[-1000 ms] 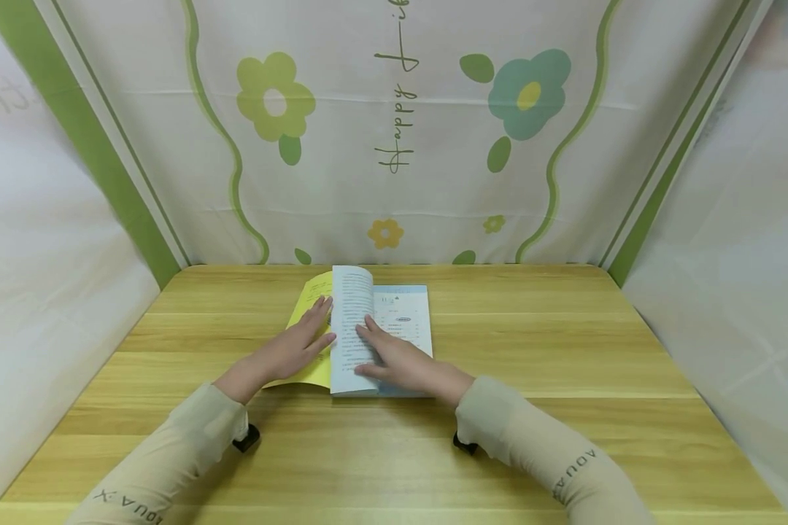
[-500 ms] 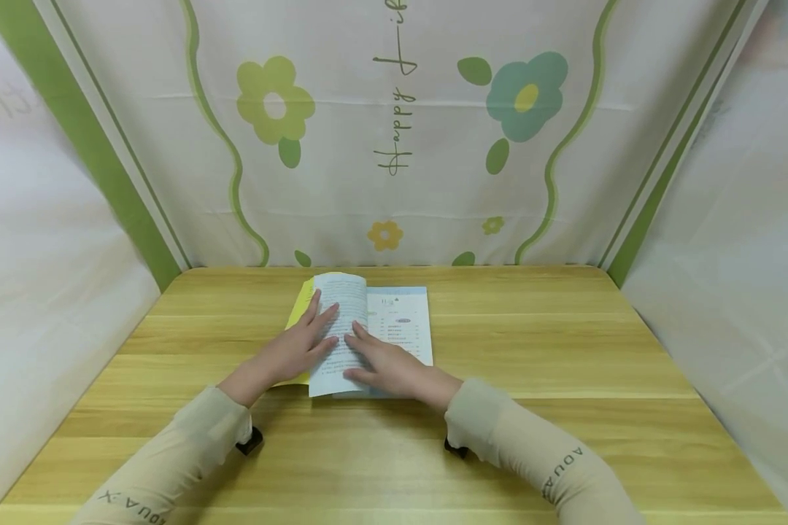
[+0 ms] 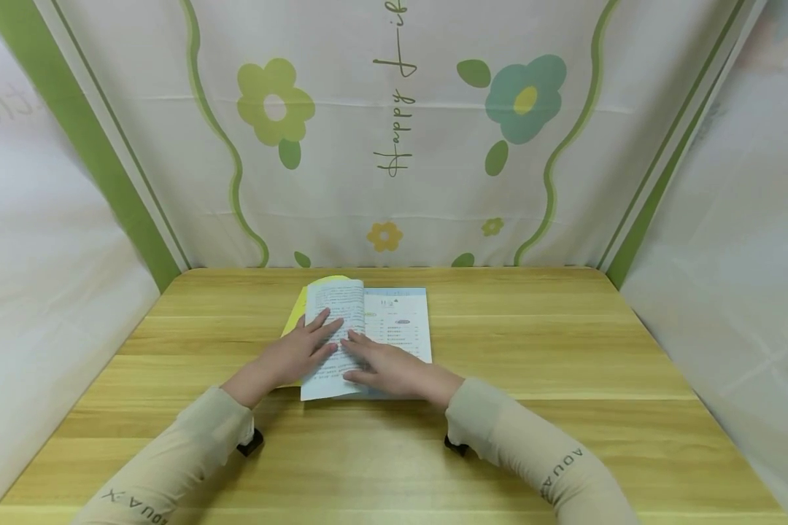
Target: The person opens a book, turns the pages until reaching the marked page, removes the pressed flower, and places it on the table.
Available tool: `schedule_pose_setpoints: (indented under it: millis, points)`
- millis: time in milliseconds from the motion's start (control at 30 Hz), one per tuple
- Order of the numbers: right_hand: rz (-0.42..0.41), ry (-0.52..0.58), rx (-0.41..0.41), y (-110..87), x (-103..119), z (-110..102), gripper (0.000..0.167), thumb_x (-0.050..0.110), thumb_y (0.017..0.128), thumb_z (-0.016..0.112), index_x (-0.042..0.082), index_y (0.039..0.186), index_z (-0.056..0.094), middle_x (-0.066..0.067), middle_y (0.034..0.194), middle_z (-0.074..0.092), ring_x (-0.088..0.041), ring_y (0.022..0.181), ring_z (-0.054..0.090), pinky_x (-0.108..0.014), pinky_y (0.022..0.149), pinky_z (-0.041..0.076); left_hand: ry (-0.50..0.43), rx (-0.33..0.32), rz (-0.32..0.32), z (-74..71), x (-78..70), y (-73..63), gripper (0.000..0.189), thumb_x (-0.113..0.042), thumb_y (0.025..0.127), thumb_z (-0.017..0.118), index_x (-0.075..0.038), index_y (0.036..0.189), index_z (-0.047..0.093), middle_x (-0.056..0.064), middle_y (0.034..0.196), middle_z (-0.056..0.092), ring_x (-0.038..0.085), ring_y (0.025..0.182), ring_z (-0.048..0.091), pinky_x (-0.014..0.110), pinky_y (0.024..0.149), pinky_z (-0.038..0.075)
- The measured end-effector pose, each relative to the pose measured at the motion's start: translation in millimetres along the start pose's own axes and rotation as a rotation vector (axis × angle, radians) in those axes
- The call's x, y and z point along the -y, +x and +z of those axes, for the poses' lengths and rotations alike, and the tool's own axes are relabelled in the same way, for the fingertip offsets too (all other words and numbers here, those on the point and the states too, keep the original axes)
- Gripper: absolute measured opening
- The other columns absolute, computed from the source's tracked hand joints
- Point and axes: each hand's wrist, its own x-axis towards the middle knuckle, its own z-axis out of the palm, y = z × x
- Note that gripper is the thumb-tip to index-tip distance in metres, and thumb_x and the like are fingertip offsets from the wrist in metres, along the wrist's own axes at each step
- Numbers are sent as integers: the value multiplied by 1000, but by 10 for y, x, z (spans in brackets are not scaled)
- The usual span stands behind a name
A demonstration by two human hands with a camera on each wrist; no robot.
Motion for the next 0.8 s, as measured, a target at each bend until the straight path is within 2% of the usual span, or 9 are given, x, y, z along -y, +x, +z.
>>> schedule_pose_setpoints:
  millis: [233,500,600,800]
  points:
    - [-39,-31,35,-146,-152,-72,70,46,106,54,12,163,30,-6,169,19,-24,153,24,-45,120,28,-2,-36,6,11,-4,9,61,-43,109,46,-14,162,34,20,168,11,66,141,14,71,109,31]
    - [-28,-82,57,-414,-328,-164,69,38,102,66,5,157,41,-15,163,33,-32,149,33,-49,118,31,-16,-78,-5,3,-15,31,66,-48,106,52,-12,160,38,22,169,4,63,145,6,69,113,25]
    - [-26,-99,76,-488,-361,-202,69,38,99,69,4,155,45,-15,162,37,-33,149,32,-51,118,30,-10,-84,-7,18,6,39,66,-48,106,52,-12,160,39,21,169,1,63,145,5,68,113,26]
    - [-22,-154,93,-594,-440,-247,72,41,95,75,3,151,50,-13,161,39,-32,149,34,-50,117,31,3,-120,5,35,42,57,64,-46,104,56,-12,157,44,21,169,-2,64,145,6,67,116,19]
